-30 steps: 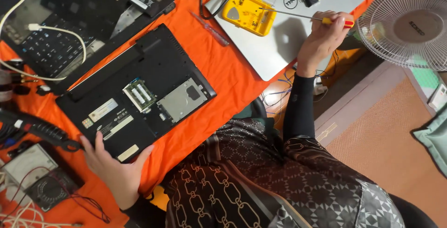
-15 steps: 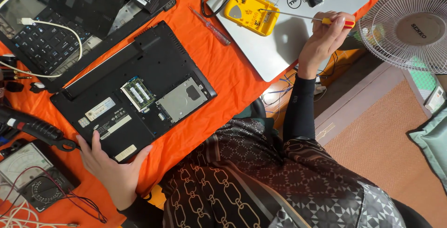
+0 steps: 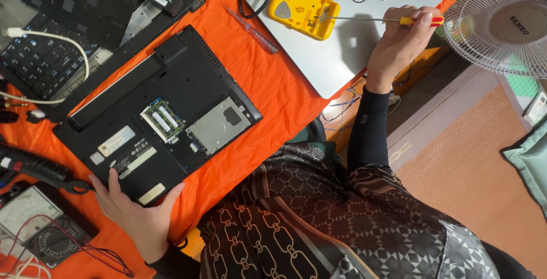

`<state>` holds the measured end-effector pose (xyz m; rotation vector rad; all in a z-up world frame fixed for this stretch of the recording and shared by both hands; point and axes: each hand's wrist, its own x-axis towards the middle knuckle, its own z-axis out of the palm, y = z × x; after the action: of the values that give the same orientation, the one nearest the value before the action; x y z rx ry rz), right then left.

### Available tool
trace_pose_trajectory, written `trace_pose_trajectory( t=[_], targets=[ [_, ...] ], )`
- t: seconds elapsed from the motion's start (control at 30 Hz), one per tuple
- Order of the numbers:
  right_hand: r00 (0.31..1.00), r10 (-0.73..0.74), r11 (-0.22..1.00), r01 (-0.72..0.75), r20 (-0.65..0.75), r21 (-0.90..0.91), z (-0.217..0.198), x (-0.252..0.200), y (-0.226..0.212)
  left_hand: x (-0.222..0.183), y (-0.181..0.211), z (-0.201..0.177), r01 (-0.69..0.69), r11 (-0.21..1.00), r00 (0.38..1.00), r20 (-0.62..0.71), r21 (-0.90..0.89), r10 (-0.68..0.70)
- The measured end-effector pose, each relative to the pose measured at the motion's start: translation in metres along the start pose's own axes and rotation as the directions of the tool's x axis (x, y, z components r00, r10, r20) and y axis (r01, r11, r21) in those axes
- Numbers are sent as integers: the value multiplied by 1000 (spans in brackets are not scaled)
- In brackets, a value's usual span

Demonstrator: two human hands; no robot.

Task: The recorder is disassembling and repairing a laptop on a cluttered workbench.

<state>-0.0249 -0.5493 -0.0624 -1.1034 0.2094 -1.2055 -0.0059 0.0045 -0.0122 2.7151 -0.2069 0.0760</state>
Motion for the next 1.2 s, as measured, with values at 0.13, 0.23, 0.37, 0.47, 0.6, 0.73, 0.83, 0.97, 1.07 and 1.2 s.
trace_pose_trajectory(
  t=[0.13, 0.23, 0.37, 0.47, 0.6, 0.73, 0.83, 0.97, 1.07, 1.2],
  targets=[
    [1000, 6, 1000, -6, -24, 16, -3, 1, -2, 2, 7, -5, 5, 1000, 1000, 26, -15, -4],
    [1000, -9, 1000, 10, -29, 13, -2, 1, -2, 1, 7, -4, 22, 1000, 999, 41, -11, -21],
    [997, -74, 994, 72, -14, -83, 3, -2, -1, 0, -2, -3, 49, 997, 997, 68, -59, -45],
    [996, -90, 984, 89, 3, -157, 3, -6, -2, -1, -8, -2, 45, 995, 996, 79, -91, -38],
    [997, -69, 970, 72, 20, -232, 2, -9, -5, -2, -13, 1, 31, 996, 998, 60, -82, -26],
    [999, -44, 958, 48, 20, -283, 3, -14, -7, -4, -18, 1, 23, 999, 997, 75, -41, -20],
    [1000, -18, 963, 11, -21, -270, 0, -18, -5, -2, -12, 0, 35, 997, 997, 64, -66, -30],
    [999, -31, 964, 32, 9, -263, 8, -12, -6, 1, -4, -2, 59, 998, 995, 76, -37, -56],
    [999, -35, 968, 44, 41, -247, 5, -12, -5, 2, 1, -3, 59, 997, 996, 66, -41, -56],
    [1000, 5, 982, -3, 14, -191, -7, -15, 1, 2, 6, -4, 50, 998, 998, 40, -41, -48]
  ],
)
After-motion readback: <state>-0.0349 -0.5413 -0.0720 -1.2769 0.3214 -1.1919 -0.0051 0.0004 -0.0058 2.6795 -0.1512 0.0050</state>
